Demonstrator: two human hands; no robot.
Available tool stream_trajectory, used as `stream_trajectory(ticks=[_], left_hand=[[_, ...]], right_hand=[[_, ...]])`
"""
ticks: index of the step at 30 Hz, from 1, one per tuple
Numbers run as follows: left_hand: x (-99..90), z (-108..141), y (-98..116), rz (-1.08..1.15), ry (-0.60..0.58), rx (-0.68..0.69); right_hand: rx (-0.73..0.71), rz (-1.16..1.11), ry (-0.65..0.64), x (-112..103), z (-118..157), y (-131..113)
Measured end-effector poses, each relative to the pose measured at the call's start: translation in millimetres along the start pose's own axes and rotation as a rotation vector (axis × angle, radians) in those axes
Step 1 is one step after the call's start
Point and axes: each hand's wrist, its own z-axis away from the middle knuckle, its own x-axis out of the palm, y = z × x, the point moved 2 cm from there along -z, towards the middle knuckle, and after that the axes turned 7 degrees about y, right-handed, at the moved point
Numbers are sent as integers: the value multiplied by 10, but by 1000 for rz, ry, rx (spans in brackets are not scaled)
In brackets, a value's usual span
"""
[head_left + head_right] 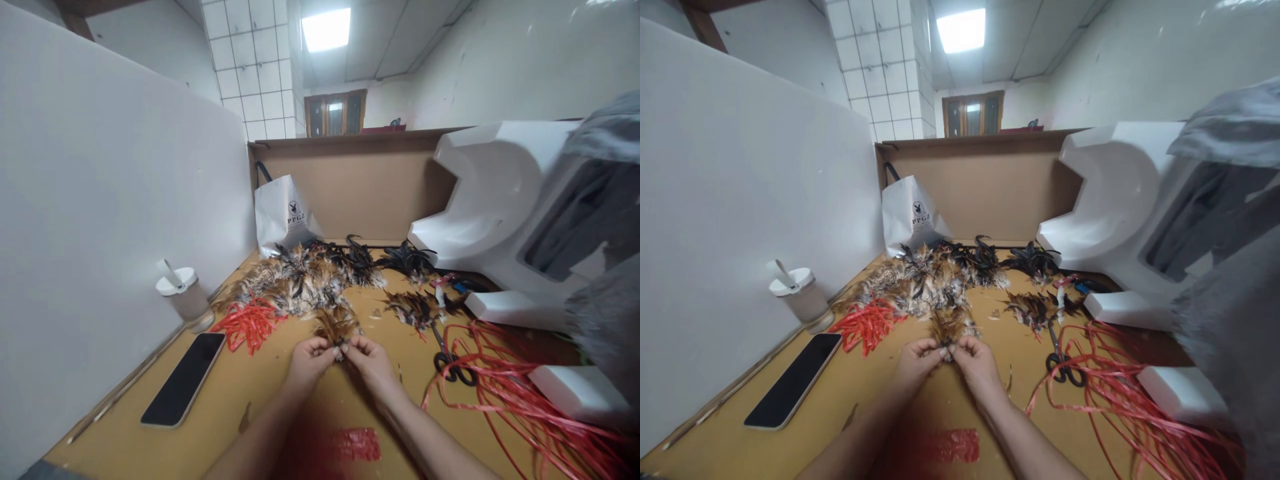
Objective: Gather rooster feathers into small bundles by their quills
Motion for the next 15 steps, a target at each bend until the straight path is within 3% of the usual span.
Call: stream_trajectory(ticks=[4,8,11,15], left_hand=[[-36,-10,-27,65,-106,-78],[-48,-3,-68,282,-196,-203],[-45,0,-66,338,-206,-197],[-61,-26,-56,180,-164,-107]], right_hand=[[73,-54,-94,19,24,3],[104,-128,-145,41,60,-24],[132,-163,-156,49,67,-14],[133,-131,-97,33,39,9]])
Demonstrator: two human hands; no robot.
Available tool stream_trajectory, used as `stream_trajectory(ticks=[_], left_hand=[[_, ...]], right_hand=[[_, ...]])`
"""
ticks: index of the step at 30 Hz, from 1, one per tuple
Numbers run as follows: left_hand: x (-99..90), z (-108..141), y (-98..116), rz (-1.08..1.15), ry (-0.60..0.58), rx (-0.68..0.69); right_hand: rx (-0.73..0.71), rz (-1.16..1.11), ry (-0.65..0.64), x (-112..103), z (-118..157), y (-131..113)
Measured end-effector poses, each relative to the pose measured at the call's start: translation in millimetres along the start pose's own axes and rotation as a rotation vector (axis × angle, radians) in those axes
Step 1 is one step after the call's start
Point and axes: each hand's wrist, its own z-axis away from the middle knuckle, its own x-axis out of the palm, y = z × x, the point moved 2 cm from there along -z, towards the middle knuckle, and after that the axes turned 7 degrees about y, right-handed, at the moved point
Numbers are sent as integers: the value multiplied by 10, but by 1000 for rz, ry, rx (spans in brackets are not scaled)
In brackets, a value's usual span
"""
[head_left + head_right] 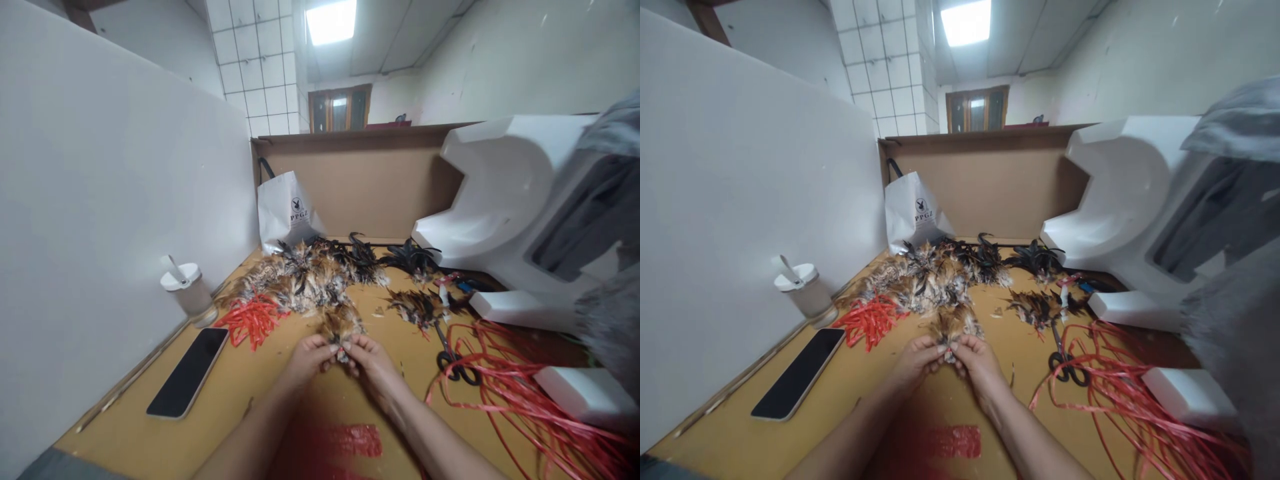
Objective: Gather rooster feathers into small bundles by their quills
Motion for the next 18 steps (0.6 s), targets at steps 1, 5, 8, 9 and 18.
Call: stream_trajectory(ticks=[1,5,8,9,18], left_hand=[[-4,-4,8,-49,19,30],[3,3,53,-130,118,118],[19,20,81,-141,164,132],[21,23,86,-147,171,135],[-50,-26,-7,21,37,40]], right_hand=[[-8,27,22,-3,-5,-3],[-96,166,75,15,-6,-31],[-192,301,91,27,0,-28],[-219,342,92,26,3,-23],[-202,328,-31,55,70,-65]])
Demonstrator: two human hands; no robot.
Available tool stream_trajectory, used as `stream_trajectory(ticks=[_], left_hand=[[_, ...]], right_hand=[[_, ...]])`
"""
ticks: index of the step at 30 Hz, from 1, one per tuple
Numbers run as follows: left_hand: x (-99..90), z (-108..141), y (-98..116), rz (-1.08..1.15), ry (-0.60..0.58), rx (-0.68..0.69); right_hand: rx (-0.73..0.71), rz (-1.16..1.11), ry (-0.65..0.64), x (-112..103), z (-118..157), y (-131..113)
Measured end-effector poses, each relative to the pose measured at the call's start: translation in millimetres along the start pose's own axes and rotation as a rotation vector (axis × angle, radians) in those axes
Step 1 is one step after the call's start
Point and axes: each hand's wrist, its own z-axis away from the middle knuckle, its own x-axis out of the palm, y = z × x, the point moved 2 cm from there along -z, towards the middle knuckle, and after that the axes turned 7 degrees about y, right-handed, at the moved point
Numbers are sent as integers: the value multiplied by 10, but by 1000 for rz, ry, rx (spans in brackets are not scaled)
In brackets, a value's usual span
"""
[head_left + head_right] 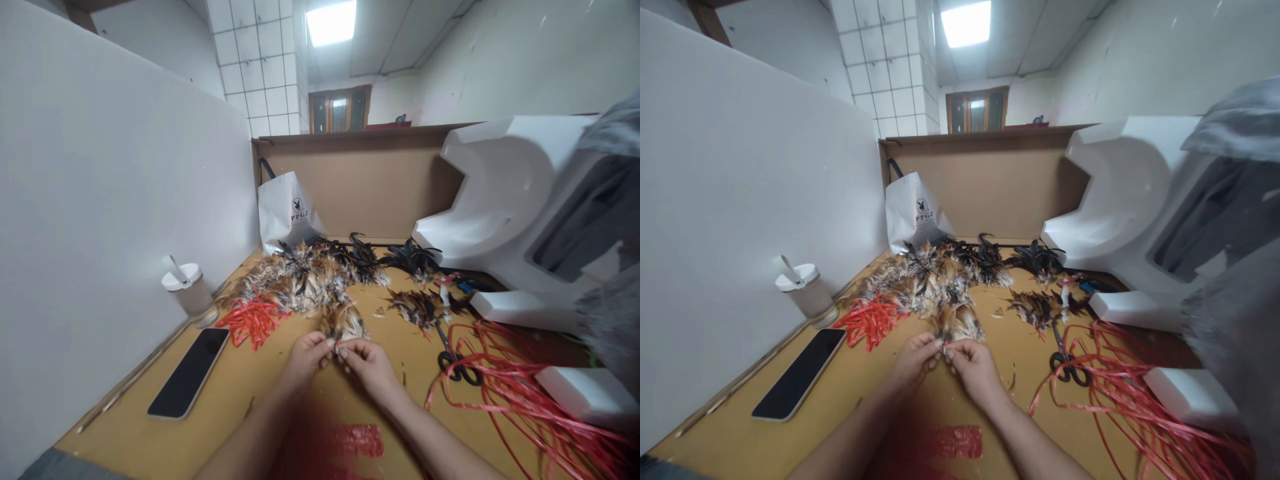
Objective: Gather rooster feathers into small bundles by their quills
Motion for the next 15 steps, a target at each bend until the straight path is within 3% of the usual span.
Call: stream_trajectory(ticks=[4,9,15], left_hand=[[4,-2,1,5,14,3],[89,48,83,-96,175,90],[151,92,96,-133,228,61]], right_hand=[[100,-77,-1,10,-46,49],[-139,202,176,-38,-53,48],[-342,486,217,-68,-2,-23]])
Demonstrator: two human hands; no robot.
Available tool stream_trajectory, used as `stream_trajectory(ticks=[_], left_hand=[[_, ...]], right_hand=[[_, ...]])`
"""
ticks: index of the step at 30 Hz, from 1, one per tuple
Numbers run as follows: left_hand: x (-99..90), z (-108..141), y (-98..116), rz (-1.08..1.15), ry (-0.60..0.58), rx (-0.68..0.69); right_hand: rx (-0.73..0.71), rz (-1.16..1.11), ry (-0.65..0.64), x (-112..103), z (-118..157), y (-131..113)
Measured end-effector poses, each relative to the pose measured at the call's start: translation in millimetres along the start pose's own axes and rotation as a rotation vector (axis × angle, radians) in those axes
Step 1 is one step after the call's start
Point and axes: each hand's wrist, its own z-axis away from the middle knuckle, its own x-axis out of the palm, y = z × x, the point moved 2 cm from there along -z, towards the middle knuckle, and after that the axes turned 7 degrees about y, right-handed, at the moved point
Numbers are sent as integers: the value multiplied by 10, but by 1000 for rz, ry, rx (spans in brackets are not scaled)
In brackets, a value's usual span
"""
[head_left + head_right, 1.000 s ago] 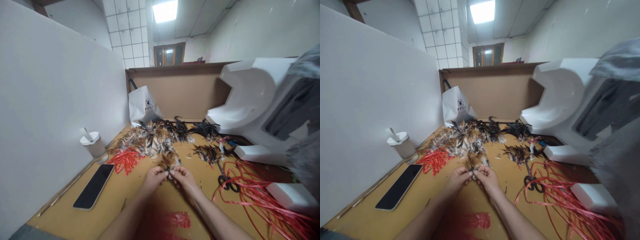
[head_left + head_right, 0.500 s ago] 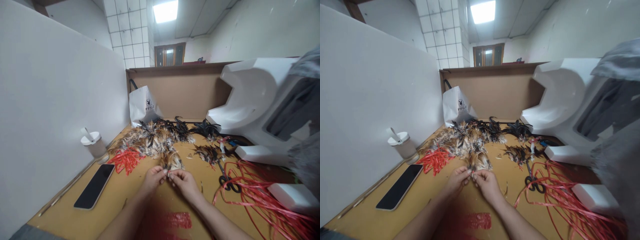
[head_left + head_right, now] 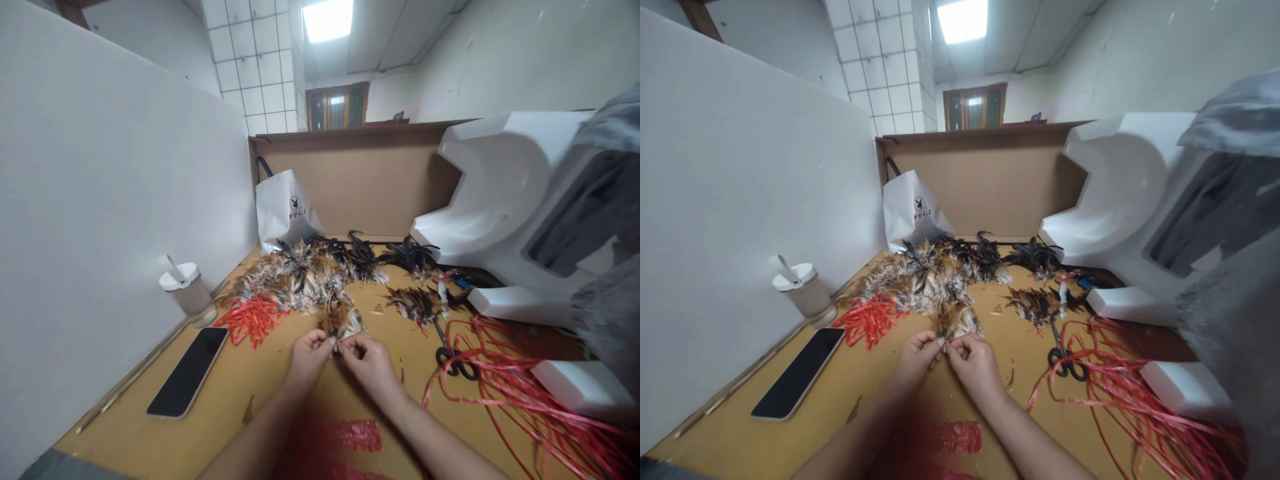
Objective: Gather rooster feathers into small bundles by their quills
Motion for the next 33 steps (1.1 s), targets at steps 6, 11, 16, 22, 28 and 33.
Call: stream_trajectory(ticks=[6,11,16,22,28,33], left_hand=[[-12,-18,-47,4,-38,-31],[-33,-39,-110,93,-102,-120],[-35,-31,-114,253,-151,-206],[-18,-53,-117,68,-54,-75],[42,0,-124,22,-16,-16],[11,-21,-134,75,-107,-75]], right_hand=[[-62,81,-8,-17,2,-34],[77,-40,-57,1,-2,-43],[321,-367,-182,67,-9,25],[421,-436,-136,44,-66,94],[442,-476,-102,31,-74,60],[504,-613,-142,53,-50,85]])
